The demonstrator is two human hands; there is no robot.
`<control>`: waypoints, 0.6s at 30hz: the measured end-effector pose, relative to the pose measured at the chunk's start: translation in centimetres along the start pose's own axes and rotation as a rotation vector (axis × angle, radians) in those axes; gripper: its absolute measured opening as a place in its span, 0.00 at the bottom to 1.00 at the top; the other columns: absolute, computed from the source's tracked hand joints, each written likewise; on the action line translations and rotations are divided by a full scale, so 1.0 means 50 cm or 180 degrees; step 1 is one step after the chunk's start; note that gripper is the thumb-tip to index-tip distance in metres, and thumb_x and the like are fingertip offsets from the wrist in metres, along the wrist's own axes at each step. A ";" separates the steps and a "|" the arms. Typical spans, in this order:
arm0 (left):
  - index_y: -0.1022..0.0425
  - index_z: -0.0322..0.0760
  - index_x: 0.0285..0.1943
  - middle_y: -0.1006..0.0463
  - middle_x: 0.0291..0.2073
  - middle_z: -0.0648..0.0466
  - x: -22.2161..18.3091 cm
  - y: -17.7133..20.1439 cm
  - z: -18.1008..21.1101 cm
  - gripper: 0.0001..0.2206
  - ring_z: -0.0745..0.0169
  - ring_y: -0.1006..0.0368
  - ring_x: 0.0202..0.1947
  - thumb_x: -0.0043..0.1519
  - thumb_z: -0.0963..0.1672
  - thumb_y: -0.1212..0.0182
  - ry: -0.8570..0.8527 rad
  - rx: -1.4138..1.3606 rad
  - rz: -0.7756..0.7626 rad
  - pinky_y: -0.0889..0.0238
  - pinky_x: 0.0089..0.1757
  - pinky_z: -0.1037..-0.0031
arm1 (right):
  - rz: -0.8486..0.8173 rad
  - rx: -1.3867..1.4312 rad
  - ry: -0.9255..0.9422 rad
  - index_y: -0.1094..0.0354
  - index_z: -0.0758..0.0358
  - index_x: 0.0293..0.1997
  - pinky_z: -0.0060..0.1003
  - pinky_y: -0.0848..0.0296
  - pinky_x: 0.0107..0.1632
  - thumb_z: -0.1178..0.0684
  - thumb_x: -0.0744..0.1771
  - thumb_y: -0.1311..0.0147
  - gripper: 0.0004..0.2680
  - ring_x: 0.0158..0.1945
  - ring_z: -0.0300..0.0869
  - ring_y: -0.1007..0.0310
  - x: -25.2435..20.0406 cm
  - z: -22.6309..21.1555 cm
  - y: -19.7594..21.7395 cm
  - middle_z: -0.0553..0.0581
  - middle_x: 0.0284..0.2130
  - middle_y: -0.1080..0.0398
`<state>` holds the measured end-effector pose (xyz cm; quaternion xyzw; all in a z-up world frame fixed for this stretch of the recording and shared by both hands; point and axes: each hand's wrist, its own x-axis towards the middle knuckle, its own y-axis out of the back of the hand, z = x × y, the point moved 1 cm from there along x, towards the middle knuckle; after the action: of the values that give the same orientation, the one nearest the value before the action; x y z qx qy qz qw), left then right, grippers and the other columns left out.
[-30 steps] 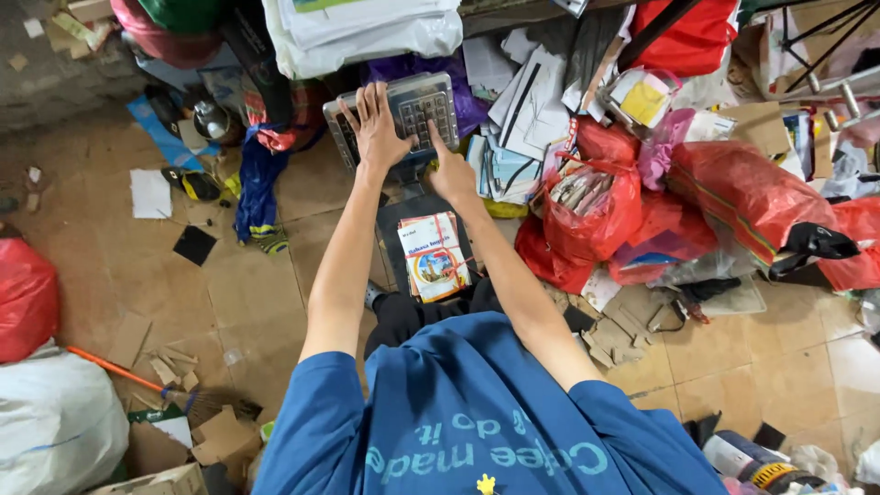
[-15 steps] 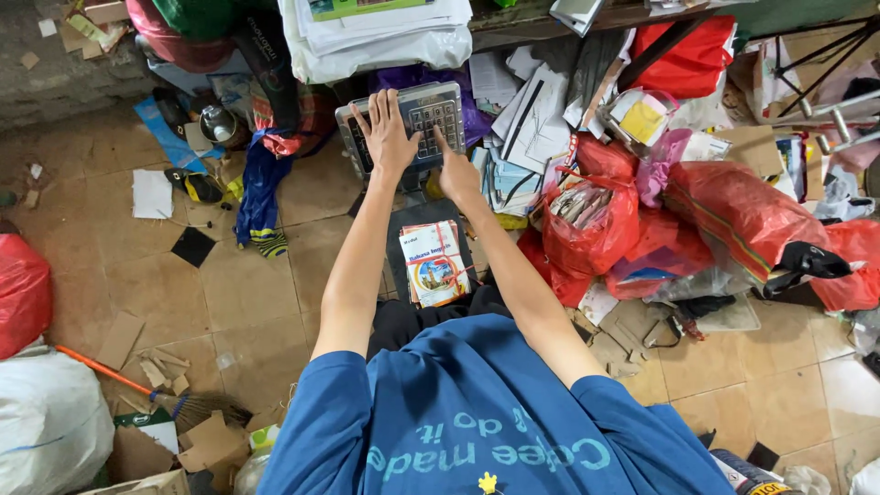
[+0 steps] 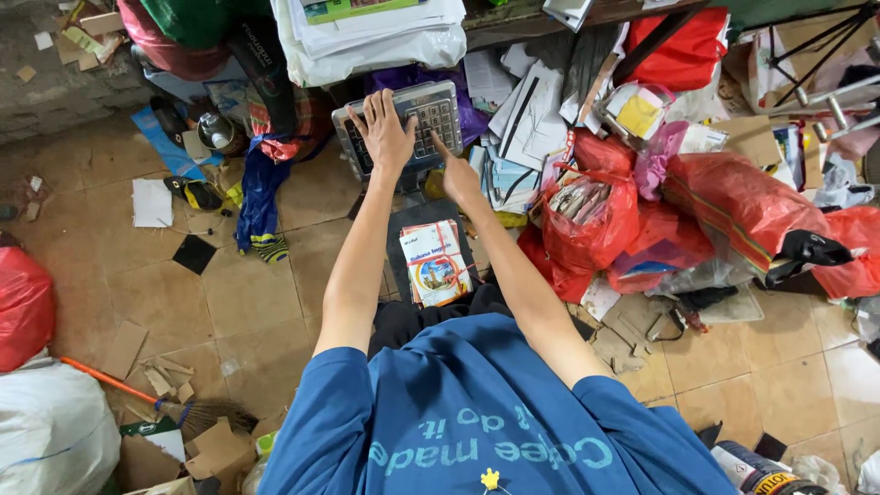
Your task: Records inventory in a notebook, sorts through stacks of books, and enters data into an electronic weighing scale.
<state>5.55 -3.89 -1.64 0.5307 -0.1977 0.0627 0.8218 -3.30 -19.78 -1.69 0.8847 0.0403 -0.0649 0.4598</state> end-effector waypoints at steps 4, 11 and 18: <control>0.40 0.34 0.69 0.36 0.64 0.47 0.012 -0.003 0.008 0.33 0.42 0.47 0.71 0.60 0.51 0.30 0.0265 -0.0087 -0.0044 0.76 0.70 0.39 | -0.0150 0.0001 -0.0074 0.62 0.39 0.79 0.54 0.31 0.34 0.55 0.65 0.43 0.34 0.33 0.62 0.25 -0.017 -0.008 0.020 0.72 0.32 0.24; 0.45 0.35 0.71 0.41 0.66 0.45 0.006 0.066 0.010 0.42 0.42 0.53 0.72 0.51 0.53 0.26 0.0144 -0.0230 -0.0492 0.79 0.68 0.39 | -0.0387 -0.0037 -0.0149 0.65 0.40 0.81 0.51 0.35 0.28 0.60 0.64 0.47 0.36 0.26 0.57 0.26 -0.001 -0.010 0.003 0.69 0.29 0.25; 0.47 0.35 0.73 0.43 0.68 0.45 -0.005 0.039 0.009 0.45 0.42 0.57 0.74 0.51 0.53 0.25 0.0132 -0.0059 -0.0562 0.81 0.68 0.39 | 0.0031 0.0271 0.0009 0.61 0.42 0.79 0.52 0.34 0.32 0.55 0.65 0.41 0.34 0.31 0.61 0.27 -0.033 0.004 -0.001 0.70 0.27 0.26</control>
<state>4.62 -3.44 0.09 0.5370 -0.1338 -0.0008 0.8329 -4.97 -19.95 -1.60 0.9038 0.0339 -0.0630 0.4220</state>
